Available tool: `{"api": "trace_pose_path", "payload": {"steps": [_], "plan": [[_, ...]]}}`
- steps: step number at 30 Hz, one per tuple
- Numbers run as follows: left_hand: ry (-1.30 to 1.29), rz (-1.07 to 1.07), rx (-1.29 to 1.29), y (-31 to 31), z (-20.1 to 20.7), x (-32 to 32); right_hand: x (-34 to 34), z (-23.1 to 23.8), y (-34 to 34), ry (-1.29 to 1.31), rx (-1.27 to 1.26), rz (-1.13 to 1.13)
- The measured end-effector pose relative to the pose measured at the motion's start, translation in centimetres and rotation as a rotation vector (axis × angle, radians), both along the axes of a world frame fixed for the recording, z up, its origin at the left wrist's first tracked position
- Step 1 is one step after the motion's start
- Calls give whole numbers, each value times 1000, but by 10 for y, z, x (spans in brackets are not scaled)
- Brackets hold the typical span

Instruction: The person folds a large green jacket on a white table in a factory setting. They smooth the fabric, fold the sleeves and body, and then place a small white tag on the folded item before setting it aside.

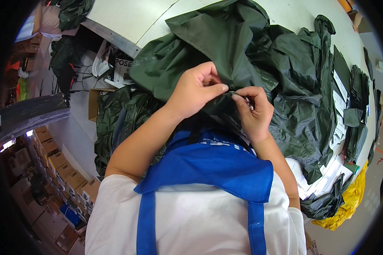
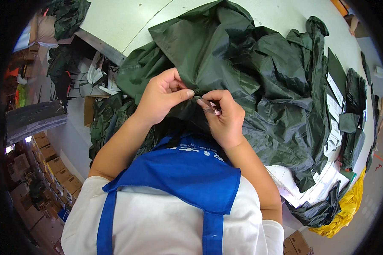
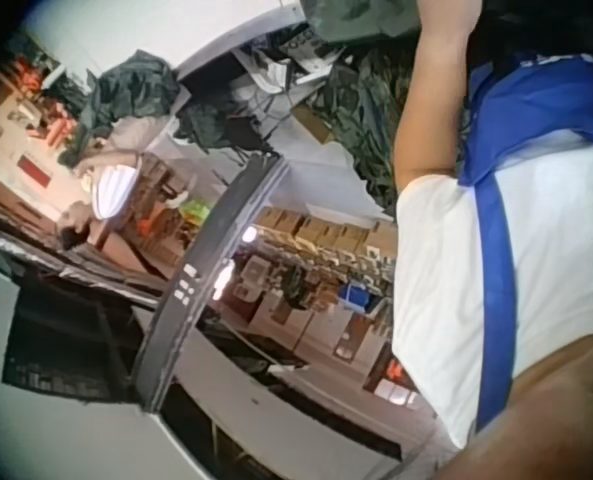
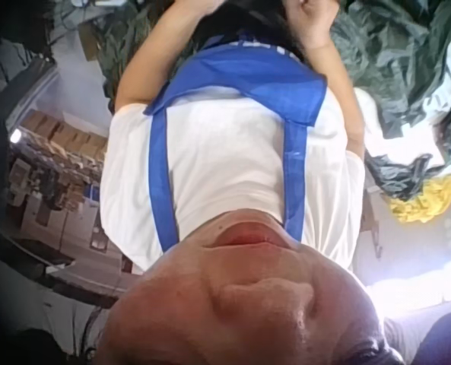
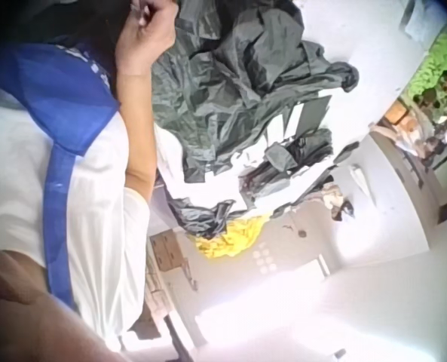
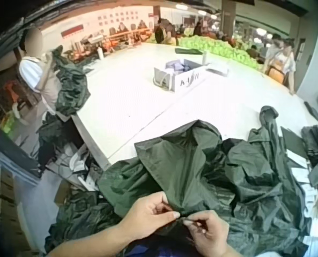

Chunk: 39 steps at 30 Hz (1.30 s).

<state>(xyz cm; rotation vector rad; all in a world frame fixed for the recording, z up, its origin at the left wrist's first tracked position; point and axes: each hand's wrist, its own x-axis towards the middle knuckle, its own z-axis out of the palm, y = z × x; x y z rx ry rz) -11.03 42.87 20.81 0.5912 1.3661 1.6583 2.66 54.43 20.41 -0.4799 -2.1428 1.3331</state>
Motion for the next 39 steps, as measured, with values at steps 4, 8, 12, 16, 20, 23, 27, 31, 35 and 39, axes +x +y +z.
{"api": "trace_pose_path", "payload": {"steps": [4,8,12,16,20,23,27,31,35,39], "plan": [[108,-2,-33,-4,9,7,2,4,1,-36,-49,-13],[351,-9,-53,-7,7,8,4,9,3,-105,-127,-1],[558,-71,-71,-7,9,10,5,5,7,-162,-231,22],[405,-34,-60,-11,2,32,9,7,14,-207,-374,24],[-92,114,-96,-8,-6,35,24,4,17,-84,-300,82],[-43,120,-82,-7,1,34,22,11,19,-69,-38,210],[116,91,-134,-5,17,34,18,12,15,-17,4,97],[253,110,-100,-6,15,34,16,12,17,14,15,112],[334,71,-1,-7,-1,30,17,10,18,-42,-18,137],[211,-19,-58,-13,-15,33,22,11,20,-208,-33,204]]}}
